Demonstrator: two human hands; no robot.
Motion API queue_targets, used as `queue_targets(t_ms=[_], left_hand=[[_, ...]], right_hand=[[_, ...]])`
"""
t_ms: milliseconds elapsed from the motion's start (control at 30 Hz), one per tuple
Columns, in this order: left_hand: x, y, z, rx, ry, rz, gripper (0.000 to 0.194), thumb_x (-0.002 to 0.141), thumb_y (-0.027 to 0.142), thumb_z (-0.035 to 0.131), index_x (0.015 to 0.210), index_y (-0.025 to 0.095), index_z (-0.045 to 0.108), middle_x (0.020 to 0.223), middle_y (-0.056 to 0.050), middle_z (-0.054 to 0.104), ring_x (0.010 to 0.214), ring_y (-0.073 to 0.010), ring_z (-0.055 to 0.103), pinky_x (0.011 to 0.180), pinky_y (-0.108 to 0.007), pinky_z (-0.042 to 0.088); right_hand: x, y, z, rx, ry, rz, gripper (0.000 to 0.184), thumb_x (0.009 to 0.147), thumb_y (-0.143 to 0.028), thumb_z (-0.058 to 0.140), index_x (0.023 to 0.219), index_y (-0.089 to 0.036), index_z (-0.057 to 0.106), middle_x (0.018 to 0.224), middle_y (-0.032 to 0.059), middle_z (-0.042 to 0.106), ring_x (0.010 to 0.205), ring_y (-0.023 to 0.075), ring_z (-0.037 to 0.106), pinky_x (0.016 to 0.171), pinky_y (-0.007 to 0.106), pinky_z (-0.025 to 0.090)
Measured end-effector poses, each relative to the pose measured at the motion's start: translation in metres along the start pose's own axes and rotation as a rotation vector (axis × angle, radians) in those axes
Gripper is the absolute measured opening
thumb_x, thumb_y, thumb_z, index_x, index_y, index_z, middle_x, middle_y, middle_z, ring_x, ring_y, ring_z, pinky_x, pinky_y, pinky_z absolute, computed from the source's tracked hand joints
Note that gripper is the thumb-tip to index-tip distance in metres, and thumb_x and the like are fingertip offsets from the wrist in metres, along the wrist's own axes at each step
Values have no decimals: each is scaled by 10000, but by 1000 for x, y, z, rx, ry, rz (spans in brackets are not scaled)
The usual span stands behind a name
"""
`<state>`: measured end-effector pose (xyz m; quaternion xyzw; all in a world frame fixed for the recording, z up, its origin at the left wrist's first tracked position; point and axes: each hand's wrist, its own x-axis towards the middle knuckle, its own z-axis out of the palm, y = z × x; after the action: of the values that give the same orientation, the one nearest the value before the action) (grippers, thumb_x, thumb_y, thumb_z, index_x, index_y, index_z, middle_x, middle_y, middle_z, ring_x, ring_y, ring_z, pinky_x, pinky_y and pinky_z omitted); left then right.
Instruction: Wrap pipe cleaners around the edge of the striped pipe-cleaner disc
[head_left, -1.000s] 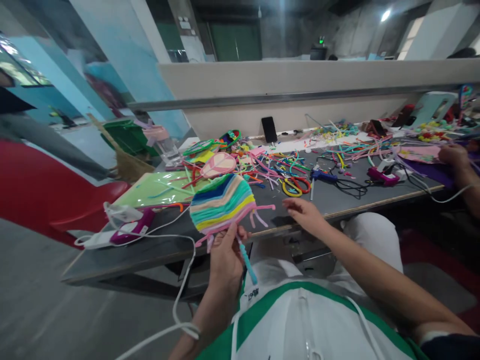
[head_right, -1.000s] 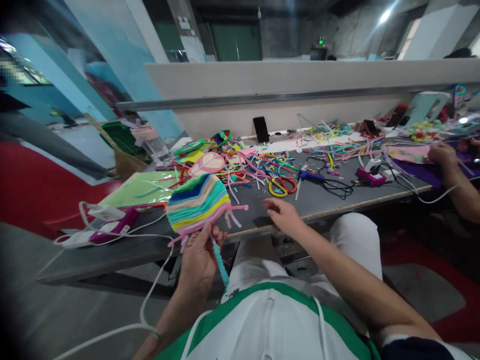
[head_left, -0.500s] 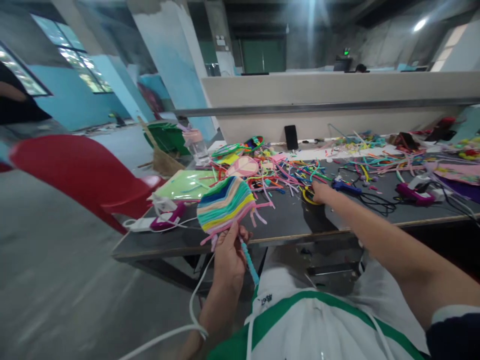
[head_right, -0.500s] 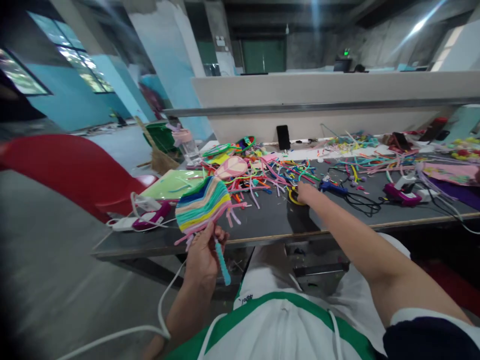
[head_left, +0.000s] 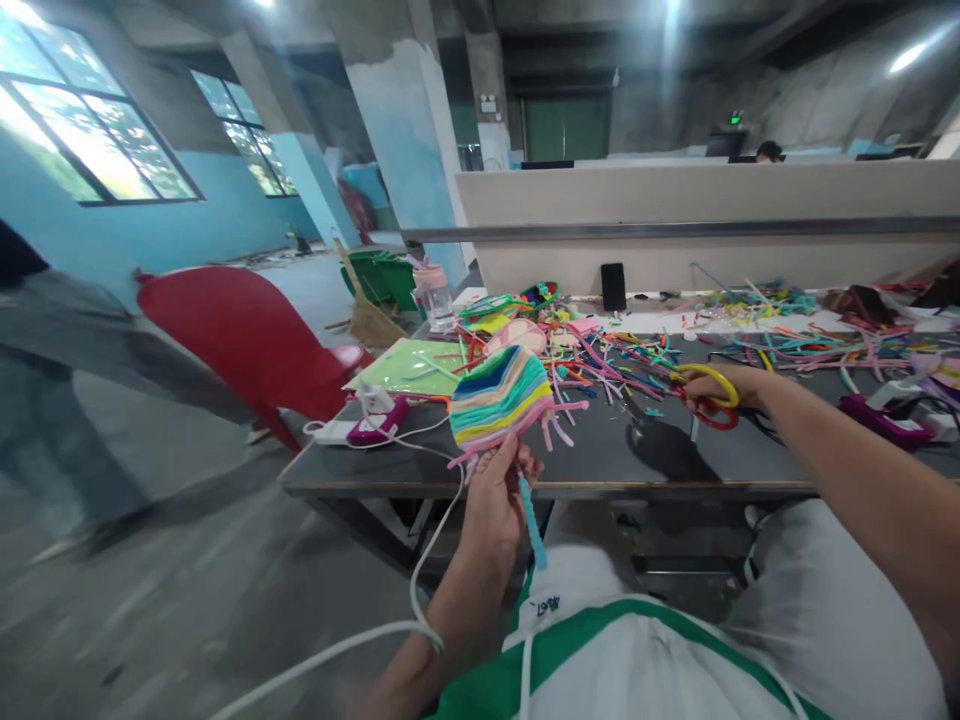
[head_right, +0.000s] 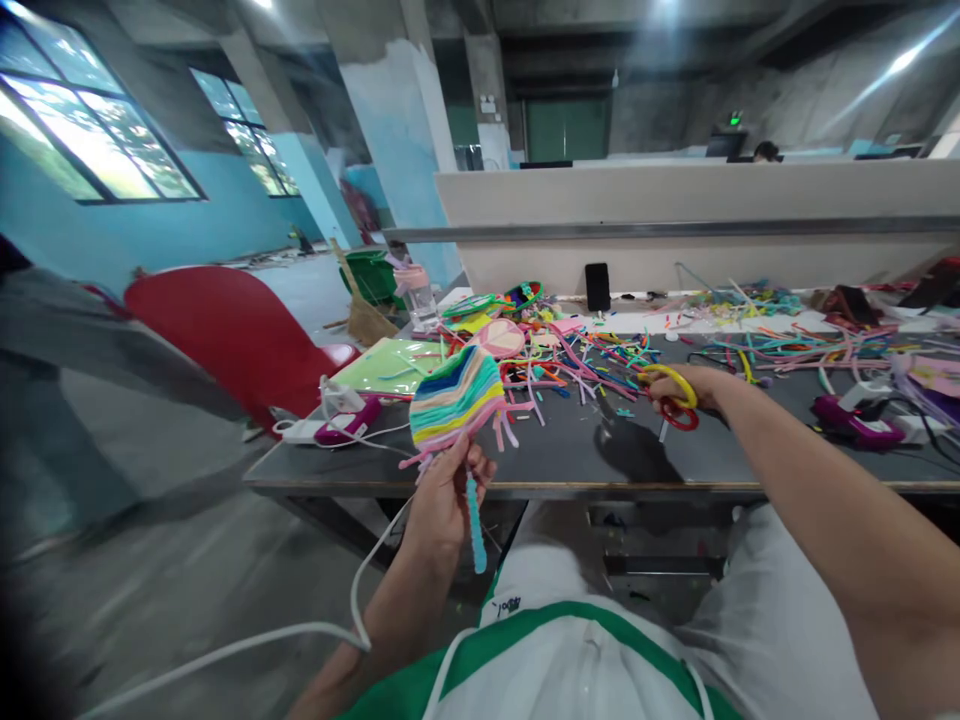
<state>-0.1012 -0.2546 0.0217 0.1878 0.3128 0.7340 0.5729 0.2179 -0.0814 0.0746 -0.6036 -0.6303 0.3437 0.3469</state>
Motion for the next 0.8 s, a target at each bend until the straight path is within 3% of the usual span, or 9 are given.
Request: queue_targets(t_ms=[100, 167, 267, 367, 467, 600, 800], left_hand=[[-1, -3, 4, -52, 2, -44, 196, 689, 253, 744, 711, 138, 587, 569, 47, 524, 514, -54, 493, 623, -234, 489], [-2, -5, 8, -73, -17, -80, 187, 695, 243, 740, 721, 136, 589, 567, 48, 522, 518, -53, 492, 625, -233, 489], [-5, -8, 15, -71, -61, -98, 184, 713, 249, 724, 700, 133, 581, 571, 43, 529, 519, -55, 491, 633, -238, 488], [-10, -11, 21, -16, -118, -70, 230, 746, 274, 693, 628, 134, 554, 546, 35, 522, 495, -59, 476, 619, -236, 477], [-14, -14, 25, 52, -185, -14, 288, 781, 290, 656, 572, 134, 532, 527, 22, 524, 479, -62, 465, 596, -227, 457], [-20, -15, 28, 80, -230, -10, 303, 798, 278, 636, 554, 134, 529, 516, 11, 527, 497, -72, 484, 590, -220, 449], [-27, -16, 38, -79, -186, -270, 221, 745, 243, 688, 618, 130, 546, 527, 43, 502, 484, -48, 462, 619, -217, 473]], right_hand=[[-24, 7, -7, 183, -315, 106, 129, 728, -59, 542, 821, -42, 629, 704, 159, 670, 567, 117, 611, 560, 273, 428], [-40, 12, -8, 360, -410, 158, 181, 743, -96, 534, 913, -89, 596, 820, 151, 670, 676, 144, 636, 642, 304, 465], [-67, 21, -2, 475, -555, -23, 333, 704, -154, 616, 1033, -166, 563, 991, 112, 644, 910, 194, 615, 793, 320, 477], [-100, 25, 14, 522, -629, -112, 418, 684, -205, 681, 1066, -219, 511, 982, 45, 604, 895, 185, 607, 764, 289, 498], [-139, 24, 35, 596, -572, -157, 352, 773, -292, 640, 1074, -220, 473, 813, 1, 544, 667, 125, 564, 632, 272, 509], [-182, 24, 58, 637, -509, -143, 276, 843, -365, 559, 1051, -217, 456, 673, -29, 477, 534, 109, 499, 514, 258, 478], [-194, 42, 72, 356, -272, -122, 396, 800, -414, 587, 1131, -228, 473, 804, 10, 507, 575, 97, 487, 476, 203, 426]])
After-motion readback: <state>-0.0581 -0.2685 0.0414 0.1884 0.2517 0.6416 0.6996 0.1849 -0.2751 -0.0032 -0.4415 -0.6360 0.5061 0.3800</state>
